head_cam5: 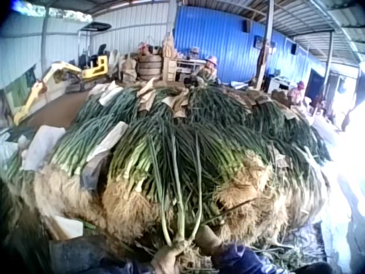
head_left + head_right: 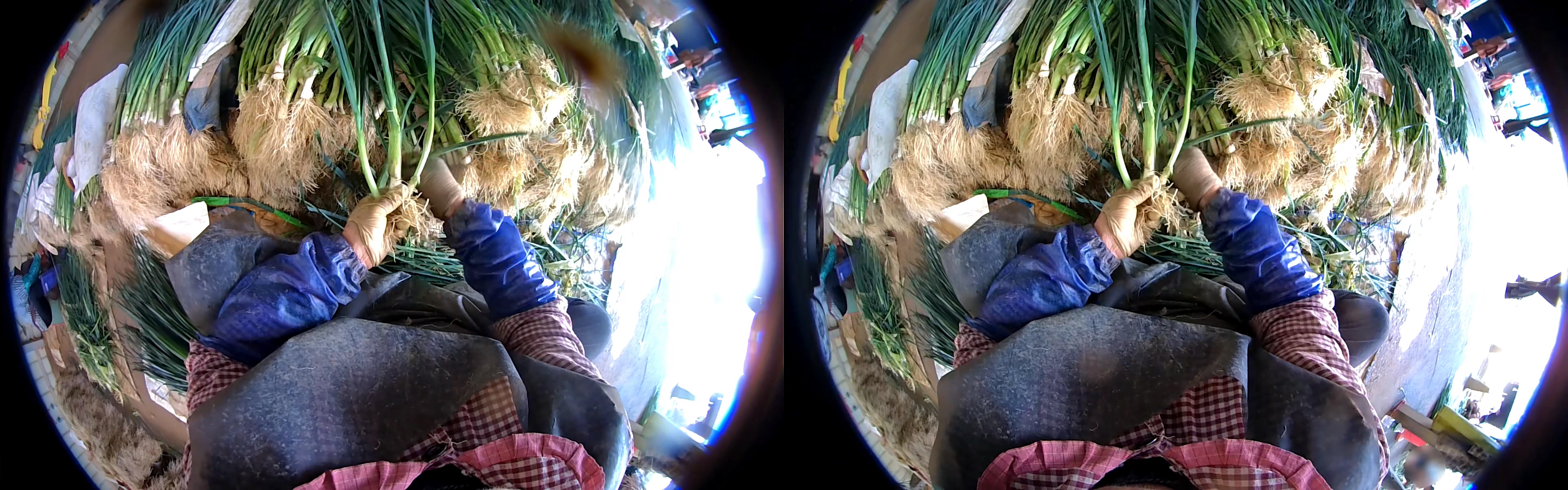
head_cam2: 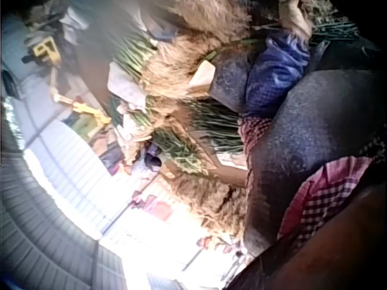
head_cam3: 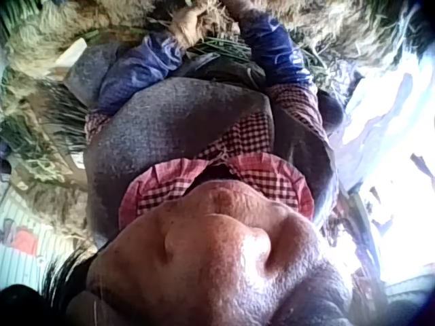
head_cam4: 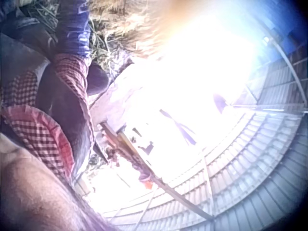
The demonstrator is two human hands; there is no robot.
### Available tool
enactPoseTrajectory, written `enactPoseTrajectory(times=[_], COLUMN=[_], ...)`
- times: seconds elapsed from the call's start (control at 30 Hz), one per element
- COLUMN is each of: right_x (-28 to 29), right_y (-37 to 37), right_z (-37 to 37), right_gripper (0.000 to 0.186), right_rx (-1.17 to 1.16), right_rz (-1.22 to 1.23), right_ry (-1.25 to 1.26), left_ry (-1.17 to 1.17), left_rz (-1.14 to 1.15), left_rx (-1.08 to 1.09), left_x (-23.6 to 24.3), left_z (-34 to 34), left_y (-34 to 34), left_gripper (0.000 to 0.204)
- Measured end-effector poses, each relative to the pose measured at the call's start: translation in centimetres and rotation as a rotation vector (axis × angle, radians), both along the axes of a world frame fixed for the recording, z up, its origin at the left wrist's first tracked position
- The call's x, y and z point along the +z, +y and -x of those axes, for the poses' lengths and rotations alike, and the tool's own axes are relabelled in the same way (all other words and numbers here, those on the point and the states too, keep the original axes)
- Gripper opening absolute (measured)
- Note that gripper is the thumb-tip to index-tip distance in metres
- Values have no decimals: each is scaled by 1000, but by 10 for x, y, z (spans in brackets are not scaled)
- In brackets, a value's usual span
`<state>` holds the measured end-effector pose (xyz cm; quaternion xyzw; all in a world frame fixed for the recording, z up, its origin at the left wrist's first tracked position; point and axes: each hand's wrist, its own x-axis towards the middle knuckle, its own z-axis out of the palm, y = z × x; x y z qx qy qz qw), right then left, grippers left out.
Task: The person gathers green onions by hand, aligns their roots, and ties them into bundles using green plastic ties. The person repeats this process for multiple bunches, placing each finished bundle aside.
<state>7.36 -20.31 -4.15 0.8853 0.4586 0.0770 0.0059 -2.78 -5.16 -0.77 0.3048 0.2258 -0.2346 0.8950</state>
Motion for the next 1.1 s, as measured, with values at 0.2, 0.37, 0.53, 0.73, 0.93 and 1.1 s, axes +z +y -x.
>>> enactPoseTrajectory(times=[0.2, 0.37, 0.53, 0.73, 0.93, 1.1], right_x=[-7, -31, -78, 0, 74, 93], right_y=[-28, -53, -66, -69, -45, -26], right_z=[23, 32, 42, 78, 65, 80], right_gripper=[12, 19, 43, 29, 16, 15], right_rx=[-408, -264, -222, -79, -305, -405], right_rz=[66, 102, -410, -905, -184, 113], right_ry=[657, 676, 1095, 1396, 549, 438], left_ry=[8, 27, 65, -145, -142, -40], left_rz=[-34, 61, 222, 446, 557, 657], left_rx=[-65, -149, -62, -86, -90, -108], left_x=[-2, -2, 1, 6, -5, -18], left_z=[9, 18, 28, 29, 18, 21], left_y=[-5, -9, -15, -13, -6, -2], left_gripper=[20, 20, 24, 30, 46, 47])
